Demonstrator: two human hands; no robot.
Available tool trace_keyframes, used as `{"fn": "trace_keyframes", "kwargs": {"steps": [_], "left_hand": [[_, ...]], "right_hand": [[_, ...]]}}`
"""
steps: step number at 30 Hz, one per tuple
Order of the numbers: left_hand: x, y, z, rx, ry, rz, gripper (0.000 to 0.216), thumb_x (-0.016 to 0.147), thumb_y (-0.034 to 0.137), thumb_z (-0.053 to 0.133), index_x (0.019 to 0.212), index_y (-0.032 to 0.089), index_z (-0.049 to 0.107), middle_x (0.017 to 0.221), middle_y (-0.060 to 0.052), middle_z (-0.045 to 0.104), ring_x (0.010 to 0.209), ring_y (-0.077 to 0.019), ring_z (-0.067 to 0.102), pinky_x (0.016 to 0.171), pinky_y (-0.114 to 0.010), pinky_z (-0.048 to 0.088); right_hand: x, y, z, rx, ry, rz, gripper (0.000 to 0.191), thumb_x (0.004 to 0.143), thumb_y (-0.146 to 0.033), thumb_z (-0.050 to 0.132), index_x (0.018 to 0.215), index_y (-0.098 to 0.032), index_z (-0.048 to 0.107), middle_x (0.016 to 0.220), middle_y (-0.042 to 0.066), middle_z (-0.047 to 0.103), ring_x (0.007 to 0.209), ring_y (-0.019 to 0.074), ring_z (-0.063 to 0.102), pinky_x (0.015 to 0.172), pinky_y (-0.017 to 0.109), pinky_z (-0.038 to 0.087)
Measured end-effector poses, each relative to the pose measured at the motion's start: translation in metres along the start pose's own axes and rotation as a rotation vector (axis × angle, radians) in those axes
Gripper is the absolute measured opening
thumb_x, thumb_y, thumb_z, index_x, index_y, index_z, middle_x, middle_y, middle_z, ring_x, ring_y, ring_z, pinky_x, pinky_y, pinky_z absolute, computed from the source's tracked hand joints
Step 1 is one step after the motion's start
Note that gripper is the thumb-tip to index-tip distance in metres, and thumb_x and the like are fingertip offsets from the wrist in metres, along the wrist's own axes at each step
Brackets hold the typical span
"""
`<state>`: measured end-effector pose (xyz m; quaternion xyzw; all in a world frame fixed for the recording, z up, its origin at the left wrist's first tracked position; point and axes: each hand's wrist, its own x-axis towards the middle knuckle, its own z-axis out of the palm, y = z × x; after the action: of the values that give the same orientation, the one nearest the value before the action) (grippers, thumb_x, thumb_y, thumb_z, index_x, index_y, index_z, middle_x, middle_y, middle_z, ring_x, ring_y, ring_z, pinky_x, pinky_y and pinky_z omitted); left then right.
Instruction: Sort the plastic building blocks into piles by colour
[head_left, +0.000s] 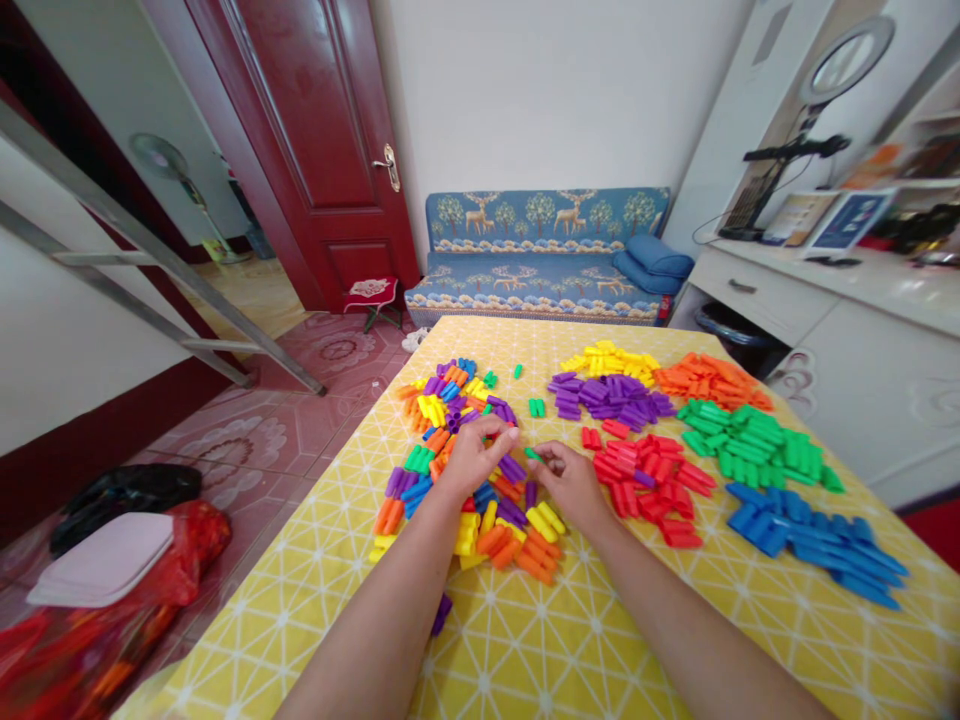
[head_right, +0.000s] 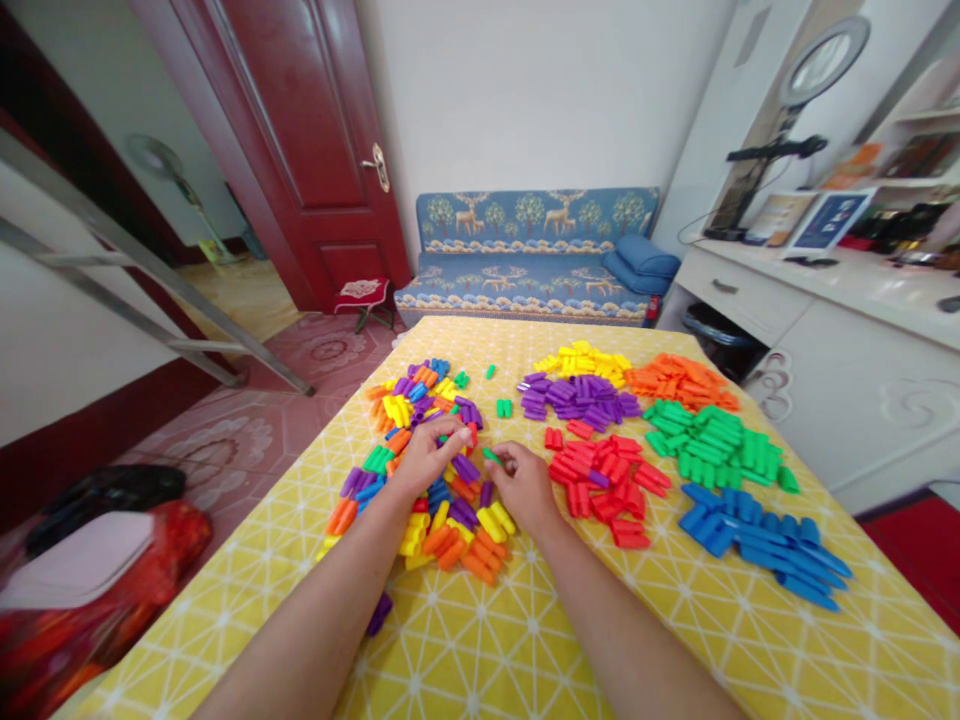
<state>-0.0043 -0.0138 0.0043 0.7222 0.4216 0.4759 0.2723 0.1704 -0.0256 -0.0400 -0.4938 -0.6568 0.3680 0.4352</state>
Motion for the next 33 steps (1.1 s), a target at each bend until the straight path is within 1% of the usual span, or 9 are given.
{"fn": "trace_keyframes", "kwargs": {"steps": [3,7,11,14,18,22,25,28,33], "left_hand": [[0.000,-0.001,0.000,0.012,0.024,0.000,0.040,0.091,0.041,0.049,0.063,0.015,0.063,0.066,-0.002,0.060,0.068,-0.0144,0.055,0.070,-0.027,0.043],[0.001,-0.005,0.001,0.016,0.067,-0.021,0.039,0.090,0.040,0.051,0.062,0.016,0.061,0.064,0.000,0.057,0.066,-0.0133,0.054,0.068,-0.026,0.041],[0.002,-0.006,0.002,0.023,0.069,-0.037,0.036,0.089,0.038,0.052,0.062,0.015,0.060,0.064,0.000,0.057,0.066,-0.0127,0.054,0.067,-0.025,0.041],[0.002,-0.006,0.002,0.040,0.063,-0.041,0.036,0.089,0.038,0.052,0.064,0.015,0.062,0.065,-0.001,0.058,0.066,-0.0128,0.054,0.066,-0.025,0.041],[0.002,-0.006,0.002,0.055,0.051,-0.058,0.035,0.089,0.038,0.051,0.067,0.015,0.065,0.066,-0.002,0.062,0.067,-0.0142,0.056,0.067,-0.025,0.044],[0.002,-0.006,0.002,0.069,0.046,-0.060,0.035,0.089,0.039,0.052,0.067,0.016,0.066,0.069,-0.003,0.065,0.068,-0.0148,0.058,0.069,-0.026,0.045],[0.002,-0.005,0.001,0.070,0.044,-0.063,0.033,0.089,0.038,0.053,0.068,0.015,0.066,0.070,-0.003,0.065,0.069,-0.0149,0.059,0.069,-0.026,0.045],[0.002,-0.005,0.001,0.063,0.033,-0.069,0.033,0.090,0.037,0.052,0.070,0.015,0.067,0.071,-0.003,0.066,0.070,-0.0152,0.059,0.069,-0.026,0.045],[0.003,-0.005,0.002,0.064,0.035,-0.089,0.033,0.089,0.038,0.053,0.069,0.015,0.067,0.070,-0.004,0.065,0.069,-0.0157,0.059,0.069,-0.027,0.045]], "right_hand": [[0.006,0.002,-0.002,-0.104,0.080,-0.044,0.020,0.080,-0.031,0.057,0.093,-0.017,0.064,0.087,0.006,0.068,0.066,0.0171,0.061,0.060,0.029,0.048],[0.024,0.000,-0.010,-0.327,0.141,-0.189,0.025,0.082,-0.025,0.054,0.104,-0.018,0.065,0.105,0.009,0.064,0.085,0.0202,0.062,0.075,0.034,0.050],[0.056,-0.009,-0.009,-0.516,0.078,-0.268,0.026,0.082,-0.017,0.052,0.103,-0.019,0.067,0.110,0.009,0.062,0.100,0.0210,0.060,0.088,0.035,0.047],[0.084,-0.019,-0.001,-0.656,-0.005,-0.296,0.032,0.080,-0.013,0.053,0.110,-0.015,0.065,0.123,0.011,0.058,0.116,0.0219,0.052,0.100,0.035,0.040],[0.120,-0.029,0.013,-0.868,-0.116,-0.209,0.044,0.081,-0.010,0.050,0.124,-0.016,0.058,0.142,0.012,0.043,0.129,0.0245,0.040,0.105,0.037,0.035],[0.149,-0.030,0.022,-0.952,-0.146,-0.095,0.047,0.086,-0.014,0.046,0.133,-0.017,0.051,0.150,0.014,0.032,0.131,0.0280,0.037,0.104,0.040,0.036],[0.166,-0.024,0.026,-0.959,-0.148,-0.018,0.048,0.088,-0.018,0.046,0.136,-0.015,0.048,0.149,0.018,0.030,0.128,0.0305,0.041,0.102,0.041,0.037],[0.176,-0.017,0.029,-0.970,-0.182,0.046,0.047,0.089,-0.023,0.049,0.135,-0.016,0.050,0.150,0.018,0.028,0.125,0.0324,0.044,0.100,0.043,0.038],[0.183,-0.008,0.030,-0.993,-0.240,0.055,0.043,0.088,-0.027,0.052,0.129,-0.015,0.056,0.148,0.018,0.032,0.127,0.0359,0.041,0.100,0.048,0.038]]}}
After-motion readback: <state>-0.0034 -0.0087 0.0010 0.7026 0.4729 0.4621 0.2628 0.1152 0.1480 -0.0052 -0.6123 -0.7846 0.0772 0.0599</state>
